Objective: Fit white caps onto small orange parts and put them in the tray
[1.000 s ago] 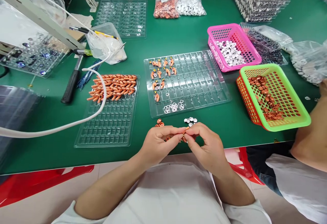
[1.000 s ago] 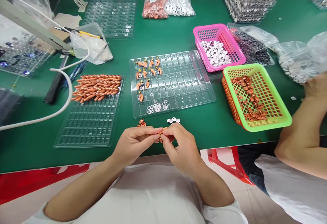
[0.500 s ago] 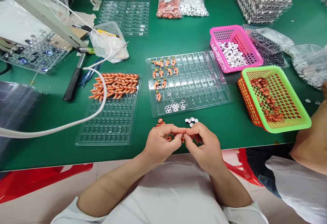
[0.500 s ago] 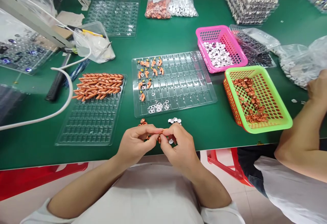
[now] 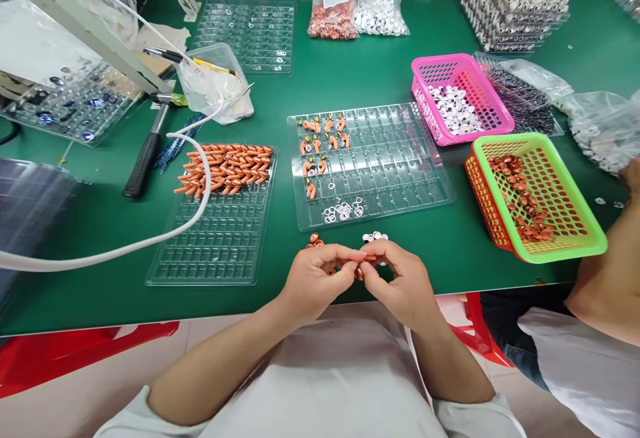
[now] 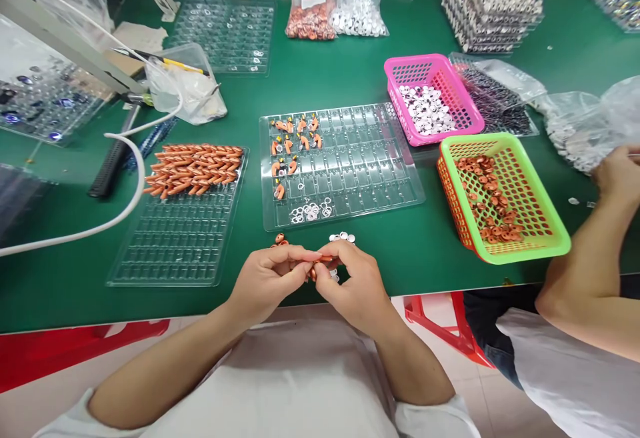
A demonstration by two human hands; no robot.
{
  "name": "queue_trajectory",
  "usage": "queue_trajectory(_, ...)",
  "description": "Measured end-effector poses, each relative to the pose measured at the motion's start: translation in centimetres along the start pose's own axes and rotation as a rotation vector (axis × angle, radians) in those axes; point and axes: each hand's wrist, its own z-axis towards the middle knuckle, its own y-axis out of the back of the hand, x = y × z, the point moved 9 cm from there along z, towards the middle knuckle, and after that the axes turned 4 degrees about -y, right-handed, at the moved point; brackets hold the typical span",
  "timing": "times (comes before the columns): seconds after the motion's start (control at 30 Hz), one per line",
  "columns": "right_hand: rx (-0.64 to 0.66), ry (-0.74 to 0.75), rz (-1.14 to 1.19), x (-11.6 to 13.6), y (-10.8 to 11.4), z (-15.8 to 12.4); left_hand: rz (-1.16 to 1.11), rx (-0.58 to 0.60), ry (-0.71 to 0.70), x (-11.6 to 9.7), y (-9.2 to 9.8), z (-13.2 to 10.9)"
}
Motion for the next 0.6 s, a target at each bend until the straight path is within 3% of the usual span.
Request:
queue_trajectory(0.13,0.098,-0.033,0.056,0.0,-0.2,0.0,-0.074,0.034,0.031,0.1,-0.1,-0.2)
queue_trajectory(0.33,0.009,0.001,-0.032,0.0,0.2,0.0,0.181,0.055,-0.119,-1.1,0.1,-0.4)
queue_trajectory(0.47,0.006,-0.003,-0.083,-0.1,0.2,0.0,0.136,0.151,-0.137,-1.4,-0.5,-0.4)
queue_trajectory(0.6,0.011,0.004,-0.133,-0.1,0.2,-0.1,0.090,0.160,-0.099,-1.0,-0.6,-0.4)
